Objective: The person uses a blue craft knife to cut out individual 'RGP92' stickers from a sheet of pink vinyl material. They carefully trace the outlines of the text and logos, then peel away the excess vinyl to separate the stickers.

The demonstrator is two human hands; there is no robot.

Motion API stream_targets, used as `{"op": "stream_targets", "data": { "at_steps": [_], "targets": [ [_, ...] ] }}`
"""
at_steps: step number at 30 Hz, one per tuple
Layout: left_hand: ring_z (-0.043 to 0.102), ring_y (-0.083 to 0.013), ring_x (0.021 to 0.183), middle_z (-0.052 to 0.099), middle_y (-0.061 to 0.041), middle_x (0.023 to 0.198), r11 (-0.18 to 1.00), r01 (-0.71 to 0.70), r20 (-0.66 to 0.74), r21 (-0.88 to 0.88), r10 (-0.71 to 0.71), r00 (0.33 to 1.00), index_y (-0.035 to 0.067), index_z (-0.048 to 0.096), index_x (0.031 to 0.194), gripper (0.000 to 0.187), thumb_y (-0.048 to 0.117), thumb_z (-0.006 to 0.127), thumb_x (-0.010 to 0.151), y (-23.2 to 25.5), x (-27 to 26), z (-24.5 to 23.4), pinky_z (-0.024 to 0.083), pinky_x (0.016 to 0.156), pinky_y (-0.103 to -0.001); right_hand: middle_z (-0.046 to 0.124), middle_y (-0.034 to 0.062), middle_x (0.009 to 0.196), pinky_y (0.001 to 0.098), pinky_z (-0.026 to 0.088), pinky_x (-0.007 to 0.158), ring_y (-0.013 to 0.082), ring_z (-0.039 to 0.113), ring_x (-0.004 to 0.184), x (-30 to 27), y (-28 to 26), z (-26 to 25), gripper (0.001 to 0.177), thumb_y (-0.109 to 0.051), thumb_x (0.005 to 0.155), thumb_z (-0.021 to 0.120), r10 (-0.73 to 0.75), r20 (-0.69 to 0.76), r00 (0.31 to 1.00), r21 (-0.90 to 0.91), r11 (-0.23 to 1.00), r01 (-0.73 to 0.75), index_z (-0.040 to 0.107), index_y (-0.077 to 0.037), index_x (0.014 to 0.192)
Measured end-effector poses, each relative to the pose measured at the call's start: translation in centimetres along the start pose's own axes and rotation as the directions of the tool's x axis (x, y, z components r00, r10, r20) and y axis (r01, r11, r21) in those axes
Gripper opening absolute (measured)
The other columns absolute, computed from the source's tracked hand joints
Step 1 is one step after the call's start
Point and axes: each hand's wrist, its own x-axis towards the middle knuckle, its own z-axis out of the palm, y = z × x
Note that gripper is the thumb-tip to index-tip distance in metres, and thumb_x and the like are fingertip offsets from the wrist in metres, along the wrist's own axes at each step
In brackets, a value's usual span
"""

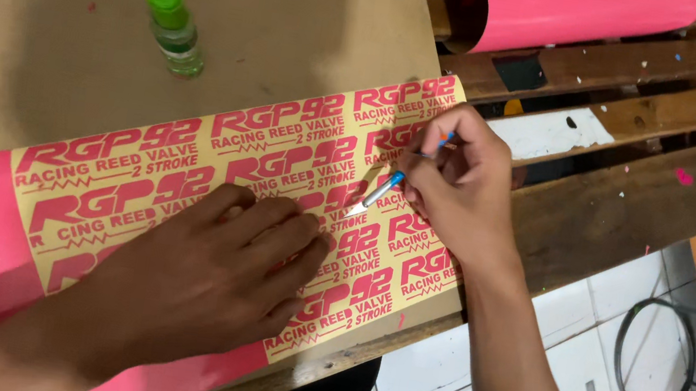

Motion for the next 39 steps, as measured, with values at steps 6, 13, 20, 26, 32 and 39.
{"op": "stream_targets", "data": {
  "at_steps": [6,13,20,26,32,39],
  "targets": [
    [0.052,-0.0259,0.091,0.055,-0.007,0.110,0.994,0.044,0.035,-0.101,-0.040,0.999,0.008,0.055,0.105,0.028,0.031,0.046,0.091,-0.2,-0.3,0.1,0.040,0.077,-0.039,0.052,0.0059,0.061,0.0174,0.036,0.036,0.0087,0.052,0.046,0.5,0.3,-0.1,0.025,0.011,0.076,0.050,0.063,-0.023,0.998,-0.009,0.998,-0.063,0.039,-0.012,0.076],
    [0.052,-0.0267,0.102,0.058,-0.012,0.115,0.992,0.049,0.001,-0.120,-0.049,0.999,0.005,0.056,0.109,0.035,0.032,0.050,0.088,-0.4,-0.8,0.4,0.041,0.081,-0.041,0.047,0.0042,0.062,0.0191,0.035,0.034,0.0093,0.050,0.044,0.7,0.0,0.4,0.029,0.010,0.078,0.056,0.099,-0.062,0.993,-0.049,0.994,-0.102,0.038,-0.012,0.073],
    [0.054,-0.0273,0.094,0.059,-0.014,0.112,0.998,0.011,-0.048,-0.064,-0.014,0.999,0.004,0.059,0.108,0.036,0.031,0.052,0.086,-0.4,-1.0,0.6,0.043,0.076,-0.040,0.048,0.0039,0.057,0.0188,0.034,0.035,0.0084,0.047,0.044,0.6,-0.4,0.7,0.028,0.007,0.080,0.056,0.145,-0.105,0.984,-0.101,0.983,-0.155,0.037,-0.012,0.072],
    [0.055,-0.0278,0.102,0.060,-0.014,0.116,0.999,-0.005,-0.044,-0.053,0.002,0.999,0.004,0.061,0.108,0.035,0.029,0.049,0.088,-0.3,-1.1,0.8,0.043,0.079,-0.040,0.047,0.0033,0.056,0.0186,0.034,0.035,0.0078,0.046,0.044,0.5,-0.5,0.7,0.028,0.007,0.080,0.056,0.147,-0.104,0.984,-0.116,0.981,-0.158,0.037,-0.012,0.072],
    [0.054,-0.0277,0.102,0.060,-0.014,0.116,0.996,0.003,-0.031,-0.084,-0.005,1.000,0.004,0.060,0.106,0.032,0.027,0.047,0.087,-0.4,-0.8,0.6,0.042,0.079,-0.040,0.046,0.0036,0.054,0.0183,0.034,0.034,0.0078,0.046,0.042,0.7,0.0,0.6,0.029,0.008,0.080,0.056,0.120,-0.087,0.989,-0.114,0.985,-0.129,0.037,-0.012,0.073],
    [0.050,-0.0296,0.111,0.059,-0.014,0.117,0.990,-0.006,-0.022,-0.143,0.003,1.000,0.005,0.059,0.101,0.030,0.026,0.049,0.082,-0.6,-0.6,0.7,0.040,0.087,-0.041,0.047,0.0028,0.057,0.0185,0.034,0.034,0.0079,0.048,0.044,0.5,-0.4,0.7,0.029,0.007,0.081,0.057,0.138,-0.095,0.986,-0.113,0.983,-0.148,0.038,-0.013,0.073]
  ]
}}
